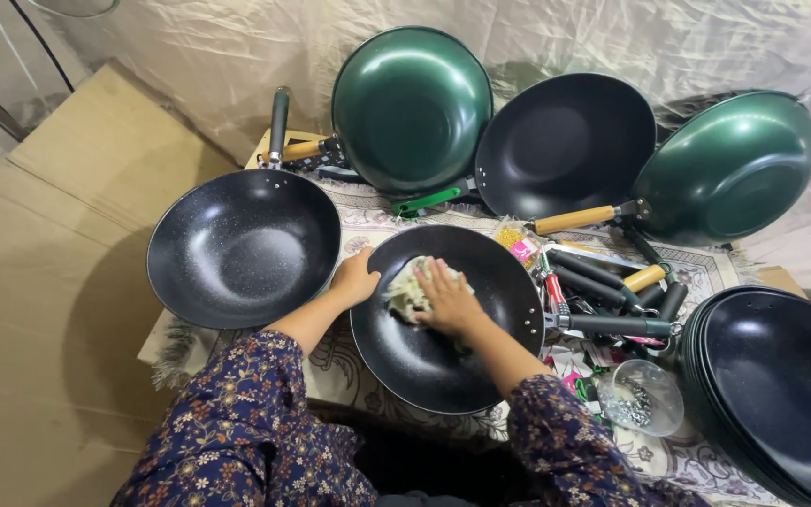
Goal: The person unpacks a small bag of hardware, wipes down a black wok with a cloth, and then proceeds to attach a handle to the wok using a small tool.
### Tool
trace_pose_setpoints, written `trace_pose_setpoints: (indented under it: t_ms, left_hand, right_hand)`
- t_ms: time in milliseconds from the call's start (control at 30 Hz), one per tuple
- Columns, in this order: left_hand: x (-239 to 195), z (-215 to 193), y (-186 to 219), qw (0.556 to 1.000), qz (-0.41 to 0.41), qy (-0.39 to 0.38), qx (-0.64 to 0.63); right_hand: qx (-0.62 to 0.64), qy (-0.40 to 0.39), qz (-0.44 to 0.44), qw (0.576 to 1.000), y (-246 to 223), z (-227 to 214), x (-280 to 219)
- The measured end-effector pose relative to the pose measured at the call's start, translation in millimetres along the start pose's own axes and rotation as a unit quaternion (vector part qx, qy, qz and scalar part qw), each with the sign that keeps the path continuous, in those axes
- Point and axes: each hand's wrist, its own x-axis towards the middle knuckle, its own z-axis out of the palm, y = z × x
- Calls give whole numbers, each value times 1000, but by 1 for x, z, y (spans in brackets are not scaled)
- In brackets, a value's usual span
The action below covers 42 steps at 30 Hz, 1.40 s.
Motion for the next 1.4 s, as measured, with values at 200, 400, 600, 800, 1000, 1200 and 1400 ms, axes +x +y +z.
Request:
trace_pose_setpoints:
  t_ms: [200,400,600,800,1000,1200,1400]
  left_hand:
    - [-7,-7,5,1000,0,-9,-1]
    - [-17,-14,21,999,-16,-6,47]
    - [-14,-1,15,995,33,56,81]
    - [-8,-3,15,995,13,4,95]
    - [1,4,8,994,19,1,107]
    - [3,7,7,995,22,4,100]
    - [-3,-3,13,996,13,-11,85]
  right_hand:
    - [106,-70,-129,983,-73,1,-11]
    - [306,-126,-313,890,-73,-67,-97]
    - [348,-324,-134,869,-18,-56,-152]
    - [417,-284,-21,863,39,-75,-189]
    - [368,10,101,924,68,-30,-124]
    - [99,-80,101,987,32,20,-48]
    - [134,-100,-50,985,-58,6,-27]
